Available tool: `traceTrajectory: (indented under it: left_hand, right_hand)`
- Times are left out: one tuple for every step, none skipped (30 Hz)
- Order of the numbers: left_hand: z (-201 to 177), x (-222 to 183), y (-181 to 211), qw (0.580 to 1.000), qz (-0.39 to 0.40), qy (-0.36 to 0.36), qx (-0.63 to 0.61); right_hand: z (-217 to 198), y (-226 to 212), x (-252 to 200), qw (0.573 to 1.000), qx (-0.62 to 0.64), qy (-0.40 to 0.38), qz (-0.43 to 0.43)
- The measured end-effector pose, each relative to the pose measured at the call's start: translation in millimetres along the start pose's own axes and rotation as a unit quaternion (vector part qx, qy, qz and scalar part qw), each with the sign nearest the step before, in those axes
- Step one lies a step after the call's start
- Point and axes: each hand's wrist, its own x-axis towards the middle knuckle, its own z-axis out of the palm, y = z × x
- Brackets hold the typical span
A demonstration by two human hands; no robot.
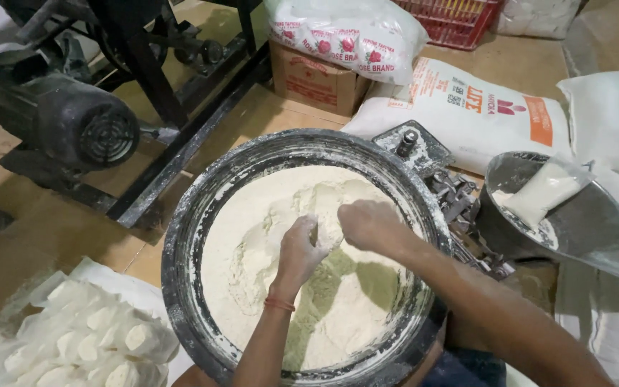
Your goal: Manually filling small plastic bags with white powder from a large basin and stacking the filled bags.
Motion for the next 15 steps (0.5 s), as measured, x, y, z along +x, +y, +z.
traceTrajectory:
  left_hand:
    - [4, 2, -6, 1.0, -0.013, 0.003, -0.022]
    - [8, 5, -13, 0.999, -0.026, 0.006, -0.043]
    - [5, 2, -4, 0.999, -0.026, 0.008, -0.045]
    - [2, -1, 5, 0.999, -0.032, 0.002, -0.041]
    - [1, -4, 14, 0.999, -0.039, -0.007, -0.035]
    - [15, 0, 4, 0.999, -0.038, -0.008, -0.037]
    - [27, 4, -8, 0.998, -0.046, -0.023, -0.038]
    - [39, 9, -19, 0.997, -0.055, -0.038, -0.039]
    - [34, 8, -10, 0.997, -0.054, -0.038, -0.038]
    - [28, 8, -1, 0.994, -0.074, -0.034, -0.069]
    - [24, 3, 7, 0.99, -0.099, -0.03, -0.101]
    - [22, 1, 6, 0.989, -0.103, -0.031, -0.1]
    - [22, 3, 7, 0.984, -0.124, -0.038, -0.121]
    - [21, 5, 8, 0.978, -0.145, -0.046, -0.141]
    - [20, 6, 10, 0.978, -0.147, -0.046, -0.144]
  right_hand:
    - [-1, 2, 5, 1.0, -0.006, 0.0, 0.002]
    - [-2, 3, 10, 1.0, -0.012, -0.001, 0.004]
    - [14, 5, 26, 1.0, -0.014, -0.001, 0.004]
    - [31, 7, 42, 1.0, -0.015, -0.001, -0.013]
    - [48, 11, 57, 1.0, -0.014, -0.002, -0.028]
    - [40, 1, 46, 1.0, -0.014, -0.002, -0.026]
    - [31, -11, 38, 0.998, -0.023, 0.028, -0.043]
    - [23, -23, 29, 0.996, -0.032, 0.058, -0.059]
    - [21, -27, 31, 0.996, -0.031, 0.059, -0.058]
    - [20, -32, 34, 0.995, -0.054, 0.052, -0.06]
    - [22, -38, 35, 0.994, -0.076, 0.042, -0.063]
    - [23, -43, 36, 0.994, -0.075, 0.039, -0.065]
    - [20, -45, 39, 0.991, -0.113, 0.027, -0.067]
    - [18, -47, 43, 0.986, -0.151, 0.015, -0.07]
    - [17, -50, 45, 0.986, -0.153, 0.012, -0.071]
